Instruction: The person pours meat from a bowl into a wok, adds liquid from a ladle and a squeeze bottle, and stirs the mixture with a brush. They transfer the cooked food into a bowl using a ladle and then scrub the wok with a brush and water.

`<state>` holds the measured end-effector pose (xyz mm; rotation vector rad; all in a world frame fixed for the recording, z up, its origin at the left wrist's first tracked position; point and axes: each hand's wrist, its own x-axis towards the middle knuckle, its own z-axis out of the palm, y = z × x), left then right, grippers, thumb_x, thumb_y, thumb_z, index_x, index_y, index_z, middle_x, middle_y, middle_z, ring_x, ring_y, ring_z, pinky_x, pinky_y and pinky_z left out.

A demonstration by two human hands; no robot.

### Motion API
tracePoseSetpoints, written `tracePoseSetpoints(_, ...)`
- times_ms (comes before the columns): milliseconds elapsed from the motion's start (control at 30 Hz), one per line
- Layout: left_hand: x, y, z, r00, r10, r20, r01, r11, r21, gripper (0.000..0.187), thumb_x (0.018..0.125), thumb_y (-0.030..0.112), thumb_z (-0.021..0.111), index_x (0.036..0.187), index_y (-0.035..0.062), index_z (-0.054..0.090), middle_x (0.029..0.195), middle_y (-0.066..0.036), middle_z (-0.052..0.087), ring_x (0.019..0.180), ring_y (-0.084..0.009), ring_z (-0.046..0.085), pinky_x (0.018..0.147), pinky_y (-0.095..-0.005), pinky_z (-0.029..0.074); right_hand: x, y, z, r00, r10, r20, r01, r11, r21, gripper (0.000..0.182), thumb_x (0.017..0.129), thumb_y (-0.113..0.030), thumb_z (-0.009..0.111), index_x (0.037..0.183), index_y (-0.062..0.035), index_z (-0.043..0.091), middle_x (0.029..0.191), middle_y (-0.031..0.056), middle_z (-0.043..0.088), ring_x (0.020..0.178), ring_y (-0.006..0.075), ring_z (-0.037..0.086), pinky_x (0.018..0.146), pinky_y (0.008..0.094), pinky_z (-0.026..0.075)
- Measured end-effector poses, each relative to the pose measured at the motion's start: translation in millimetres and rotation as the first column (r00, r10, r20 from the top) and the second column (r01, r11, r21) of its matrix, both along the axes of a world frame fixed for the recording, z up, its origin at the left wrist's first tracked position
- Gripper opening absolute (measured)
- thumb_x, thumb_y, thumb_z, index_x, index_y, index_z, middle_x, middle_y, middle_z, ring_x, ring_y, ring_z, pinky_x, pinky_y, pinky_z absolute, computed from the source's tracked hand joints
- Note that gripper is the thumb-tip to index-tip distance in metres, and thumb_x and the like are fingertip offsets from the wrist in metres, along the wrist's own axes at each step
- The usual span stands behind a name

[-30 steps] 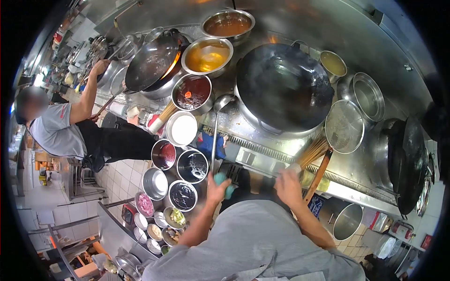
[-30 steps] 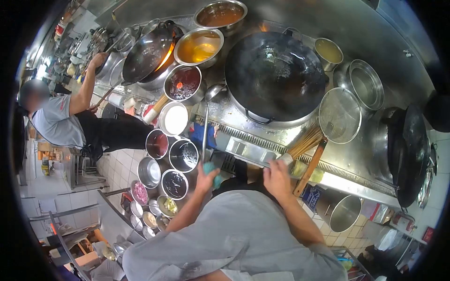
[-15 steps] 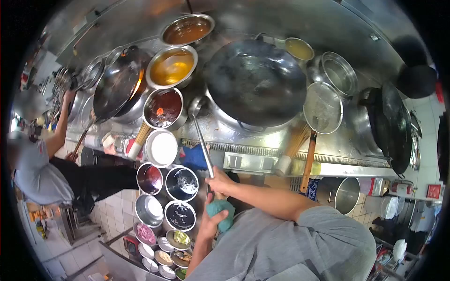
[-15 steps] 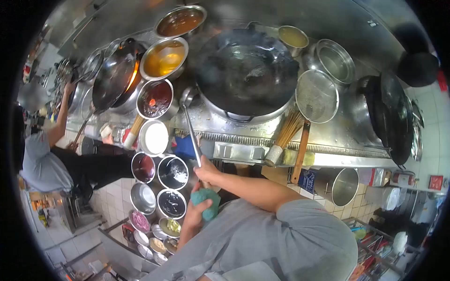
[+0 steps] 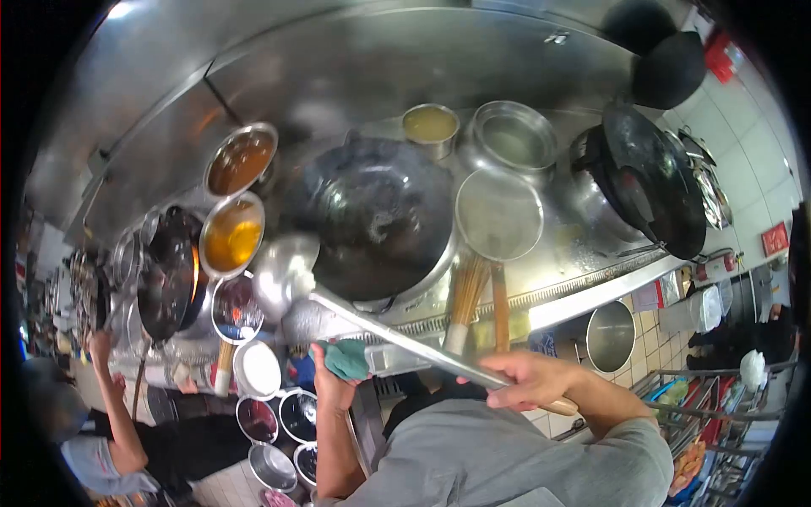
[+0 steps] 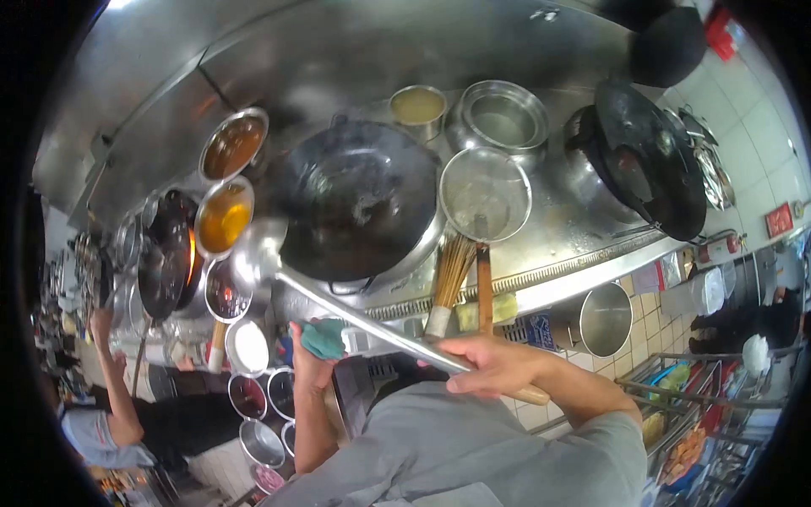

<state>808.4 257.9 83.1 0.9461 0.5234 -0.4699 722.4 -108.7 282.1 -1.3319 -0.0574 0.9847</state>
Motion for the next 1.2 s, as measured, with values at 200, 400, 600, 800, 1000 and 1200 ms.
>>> tracePoseSetpoints(200, 76, -49, 0, 0.958, -0.257, -0.124, 0.275, 0.948, 0.159, 0.09, 0.095, 0.083, 0.042, 0.148, 0.0104, 0.047, 0.14, -0.015, 0.057, 0.127, -0.0394, 0.057, 0.089, -0.0691, 0.055, 89, -85, -7, 0.672, -0.667, 0.321, 0.646, 0.74, 0.186, 0.054, 0.095, -0.008, 0.065, 0.147, -0.0045, 0.05, 0.065, 0.0006, 0.056, 0.046, 0.012, 0.052, 0.043, 0.0282, 0.044)
tracePoseSetpoints(400, 87, -88, -25, 0.987, -0.012, -0.159, 0.035, 0.989, 0.144, 0.063, 0.095, 0.069, 0.062, 0.125, 0.0145, 0.062, 0.12, -0.01, 0.064, 0.109, -0.0314, 0.061, 0.092, -0.0618, 0.053, 264, -203, -7, 0.159, -0.796, 0.584, 0.942, 0.3, 0.152, 0.03, 0.091, -0.008, 0.063, 0.119, -0.0008, 0.056, 0.064, 0.0029, 0.055, 0.045, 0.0148, 0.051, 0.041, 0.0334, 0.042)
tracePoseSetpoints(600, 86, -93, -54, 0.998, 0.051, -0.046, -0.05, 0.998, 0.025, 0.017, 0.093, 0.028, 0.07, 0.101, 0.0158, 0.061, 0.088, -0.003, 0.066, 0.078, -0.0217, 0.064, 0.063, -0.0417, 0.052, 301, -271, -35, 0.06, -0.754, 0.654, 0.996, 0.093, 0.017, 0.021, 0.088, -0.005, 0.06, 0.107, 0.0004, 0.059, 0.064, 0.0096, 0.058, 0.044, 0.0189, 0.055, 0.041, 0.0381, 0.044)
tracePoseSetpoints(800, 80, -102, -45, 0.988, 0.123, -0.097, -0.119, 0.992, 0.052, 0.008, 0.093, 0.022, 0.067, 0.095, 0.0162, 0.062, 0.085, -0.003, 0.067, 0.07, -0.0214, 0.062, 0.057, -0.0398, 0.049, 271, -268, -159, 0.056, -0.346, 0.937, 0.998, 0.021, -0.051, 0.047, 0.088, -0.014, 0.062, 0.131, 0.0048, 0.058, 0.098, 0.0269, 0.072, 0.081, 0.0343, 0.074, 0.08, 0.044, 0.058)
tracePoseSetpoints(1000, 76, -114, -23, 0.983, 0.139, -0.118, -0.124, 0.984, 0.124, 0.009, 0.097, 0.023, 0.061, 0.096, 0.014, 0.062, 0.088, -0.002, 0.065, 0.076, -0.0203, 0.061, 0.062, -0.0383, 0.048, 225, -250, -148, 0.26, -0.268, 0.928, 0.964, 0.023, -0.263, 0.069, 0.09, -0.016, 0.064, 0.155, -0.0016, 0.044, 0.117, 0.0249, 0.072, 0.095, 0.0345, 0.073, 0.092, 0.0408, 0.055)
tracePoseSetpoints(1200, 79, -107, -34, 0.992, 0.092, -0.081, -0.082, 0.99, 0.114, 0.01, 0.097, 0.023, 0.061, 0.094, 0.0135, 0.061, 0.085, -0.004, 0.066, 0.069, -0.0216, 0.061, 0.057, -0.0375, 0.048, 234, -276, -75, 0.128, -0.867, 0.481, 0.948, 0.249, 0.197, 0.03, 0.093, -0.004, 0.062, 0.123, -0.0012, 0.06, 0.076, 0.0067, 0.062, 0.054, 0.0151, 0.059, 0.048, 0.033, 0.05)
